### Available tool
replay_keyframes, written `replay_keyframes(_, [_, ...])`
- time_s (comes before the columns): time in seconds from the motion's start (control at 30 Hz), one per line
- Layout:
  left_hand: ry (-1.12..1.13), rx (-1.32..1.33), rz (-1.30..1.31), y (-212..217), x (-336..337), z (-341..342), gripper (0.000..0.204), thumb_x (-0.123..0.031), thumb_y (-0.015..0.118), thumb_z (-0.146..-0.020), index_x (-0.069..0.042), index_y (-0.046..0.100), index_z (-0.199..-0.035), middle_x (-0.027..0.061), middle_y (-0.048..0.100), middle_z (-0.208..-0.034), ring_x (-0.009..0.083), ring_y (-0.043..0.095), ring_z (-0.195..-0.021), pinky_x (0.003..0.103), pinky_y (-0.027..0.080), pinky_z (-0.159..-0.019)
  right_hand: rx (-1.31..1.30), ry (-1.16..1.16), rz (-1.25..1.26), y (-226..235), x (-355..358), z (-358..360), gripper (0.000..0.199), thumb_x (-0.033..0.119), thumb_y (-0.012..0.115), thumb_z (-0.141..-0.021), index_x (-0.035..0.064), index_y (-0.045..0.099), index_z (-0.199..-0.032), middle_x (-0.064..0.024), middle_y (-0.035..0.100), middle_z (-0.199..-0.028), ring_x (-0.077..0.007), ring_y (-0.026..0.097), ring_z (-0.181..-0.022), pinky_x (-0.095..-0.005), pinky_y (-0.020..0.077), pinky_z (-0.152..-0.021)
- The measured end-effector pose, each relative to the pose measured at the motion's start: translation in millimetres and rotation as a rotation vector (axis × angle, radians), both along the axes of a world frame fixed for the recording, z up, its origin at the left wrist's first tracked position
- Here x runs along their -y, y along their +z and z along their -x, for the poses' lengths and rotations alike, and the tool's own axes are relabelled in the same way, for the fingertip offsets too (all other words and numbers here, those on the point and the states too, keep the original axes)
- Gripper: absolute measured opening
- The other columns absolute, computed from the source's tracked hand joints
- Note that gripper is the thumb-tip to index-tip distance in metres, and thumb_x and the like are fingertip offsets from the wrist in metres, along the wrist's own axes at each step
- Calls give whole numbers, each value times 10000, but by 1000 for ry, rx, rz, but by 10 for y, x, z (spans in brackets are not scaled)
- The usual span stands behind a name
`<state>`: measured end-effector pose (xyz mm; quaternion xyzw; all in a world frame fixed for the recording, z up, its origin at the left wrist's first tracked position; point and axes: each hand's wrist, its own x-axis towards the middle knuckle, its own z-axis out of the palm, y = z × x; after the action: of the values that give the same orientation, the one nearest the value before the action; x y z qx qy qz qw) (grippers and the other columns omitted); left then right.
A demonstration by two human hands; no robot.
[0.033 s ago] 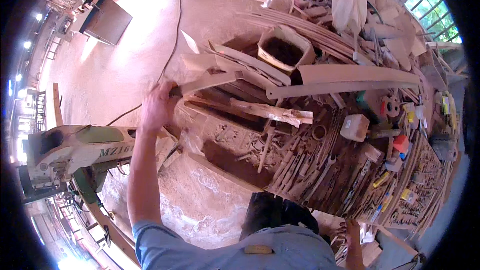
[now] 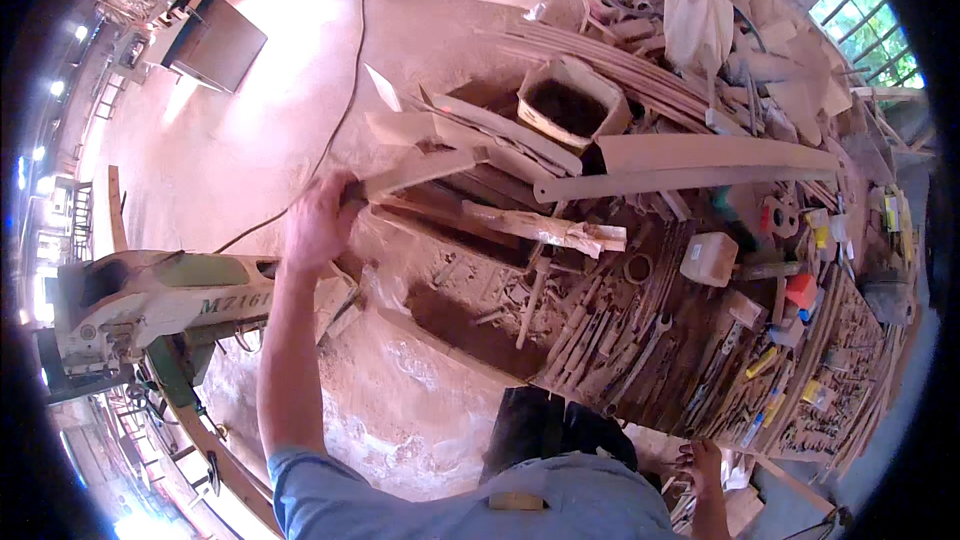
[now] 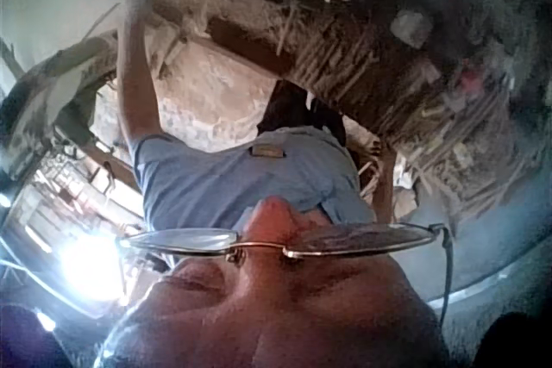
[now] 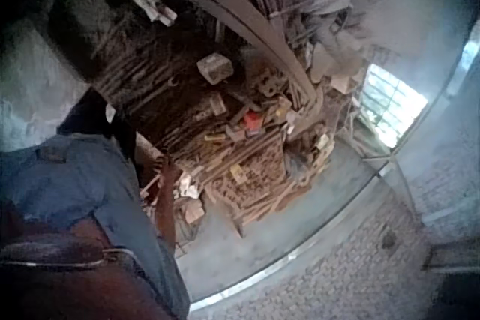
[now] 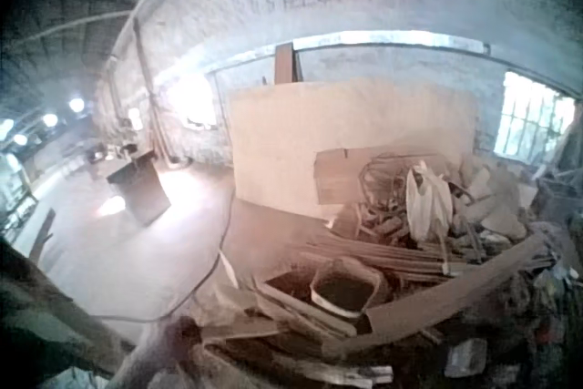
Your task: The person walks through a cluttered workshop and picks up a packaged tool set. They unwrap the plastic packaging, remove a chisel, and place it on a pile of wood scraps. The person then picks up the empty packaging and examines it before placing it back on the pile.
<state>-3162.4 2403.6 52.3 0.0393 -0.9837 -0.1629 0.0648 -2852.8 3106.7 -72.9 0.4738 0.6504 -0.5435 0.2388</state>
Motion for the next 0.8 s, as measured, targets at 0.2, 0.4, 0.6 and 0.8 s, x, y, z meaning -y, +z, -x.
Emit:
replay_keyframes(0.2, [210, 129, -443, 99, -494, -803, 245, -117, 676, -792, -54, 615, -1021, 146, 653, -875, 265, 650, -833, 348, 505, -739, -211, 420, -92, 663, 831, 998, 273, 181, 561, -896, -31, 584, -1065, -126, 663, -869, -176, 637, -697, -296, 532, -584])
replay_keyframes(0.4, [109, 202, -771, 264, -1210, -1696, 309, -54, 700, -780, -21, 582, -1064, 68, 605, -824, 148, 573, -760, 286, 466, -682, -522, 634, 256, 1213, 1646, 1708, 284, 87, 586, -910, -53, 553, -1155, -101, 663, -919, -148, 632, -783, -283, 522, -711])
replay_keyframes(0.6, [259, 554, -1037, 476, -2033, -2495, 309, -49, 689, -817, 1, 563, -1095, 8, 573, -853, 70, 511, -781, 233, 432, -671, -667, 717, 674, 1368, 2096, 1806, 262, 94, 559, -934, -32, 538, -1164, -63, 635, -902, -106, 566, -756, -268, 476, -674])
replay_keyframes(0.8, [302, 589, -1256, 227, -2709, -3299, 295, -78, 631, -872, 27, 546, -1134, 44, 617, -880, 94, 535, -742, 247, 455, -668, -619, 828, 736, 1252, 1751, 1398, 210, 200, 568, -934, 6, 614, -1003, -15, 590, -768, -95, 549, -681, -259, 458, -637])
